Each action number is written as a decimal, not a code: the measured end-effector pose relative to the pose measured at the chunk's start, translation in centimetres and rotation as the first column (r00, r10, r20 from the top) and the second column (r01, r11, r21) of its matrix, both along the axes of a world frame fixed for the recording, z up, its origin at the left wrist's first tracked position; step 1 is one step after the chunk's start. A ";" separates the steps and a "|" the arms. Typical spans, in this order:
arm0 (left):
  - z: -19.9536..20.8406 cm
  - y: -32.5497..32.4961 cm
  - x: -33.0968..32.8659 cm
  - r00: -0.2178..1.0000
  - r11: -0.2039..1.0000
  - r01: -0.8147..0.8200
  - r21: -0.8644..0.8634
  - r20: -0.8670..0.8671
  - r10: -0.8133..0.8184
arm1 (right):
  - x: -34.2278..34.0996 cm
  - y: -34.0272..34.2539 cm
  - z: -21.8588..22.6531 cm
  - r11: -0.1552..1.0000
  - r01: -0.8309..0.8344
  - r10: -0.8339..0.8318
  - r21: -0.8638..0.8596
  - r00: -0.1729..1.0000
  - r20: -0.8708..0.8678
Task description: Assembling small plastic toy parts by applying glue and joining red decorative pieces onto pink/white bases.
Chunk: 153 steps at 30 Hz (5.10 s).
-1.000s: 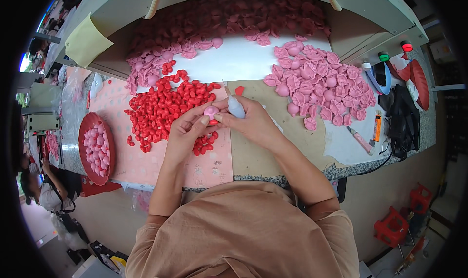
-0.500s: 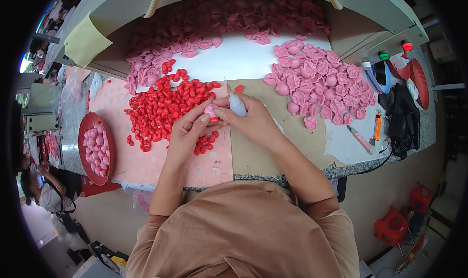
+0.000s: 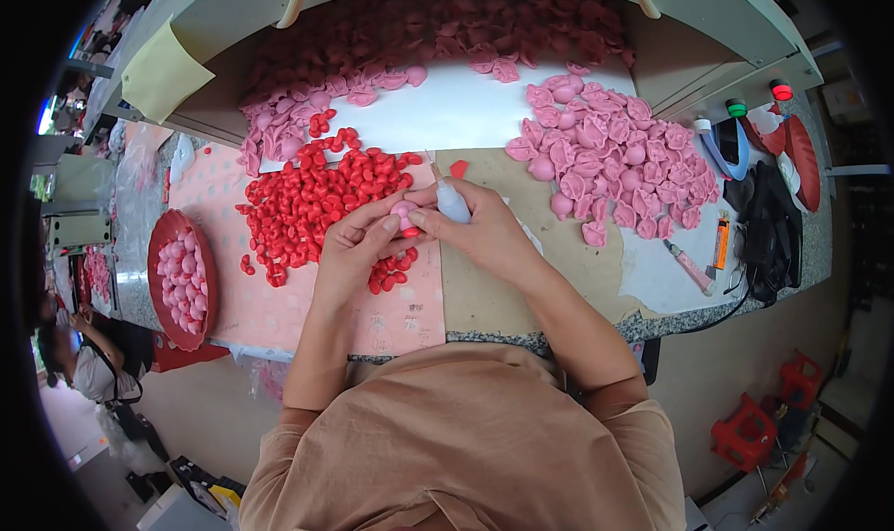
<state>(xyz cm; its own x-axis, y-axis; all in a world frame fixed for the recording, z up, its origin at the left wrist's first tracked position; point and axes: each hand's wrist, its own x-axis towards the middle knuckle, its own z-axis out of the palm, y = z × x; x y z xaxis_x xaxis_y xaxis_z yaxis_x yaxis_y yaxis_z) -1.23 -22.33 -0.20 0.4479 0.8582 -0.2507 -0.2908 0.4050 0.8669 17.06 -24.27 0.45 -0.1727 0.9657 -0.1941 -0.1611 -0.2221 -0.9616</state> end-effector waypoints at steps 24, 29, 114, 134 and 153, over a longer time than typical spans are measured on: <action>-0.1 -0.3 -0.1 0.917 0.983 0.115 -0.142 0.395 -0.050 | 5.3 -5.2 1.4 0.959 -0.043 -0.185 0.280 0.655 0.733; -0.7 -0.8 0.2 0.925 0.984 0.104 -0.148 0.378 -0.041 | 2.3 -1.6 3.2 0.915 0.115 -0.282 0.386 0.866 0.413; -0.7 -0.2 0.8 0.942 0.988 0.029 -0.155 0.335 0.025 | -0.4 0.9 2.6 0.998 0.050 -0.047 -0.046 0.998 0.048; -0.5 -0.8 1.1 0.990 0.992 -0.074 0.104 0.129 0.061 | 1.0 0.6 3.7 0.998 0.036 -0.037 0.054 0.999 0.010; -0.8 -0.5 0.7 0.916 0.973 0.048 -0.227 0.398 0.048 | 0.8 0.7 2.5 0.993 0.027 -0.049 0.114 0.979 0.198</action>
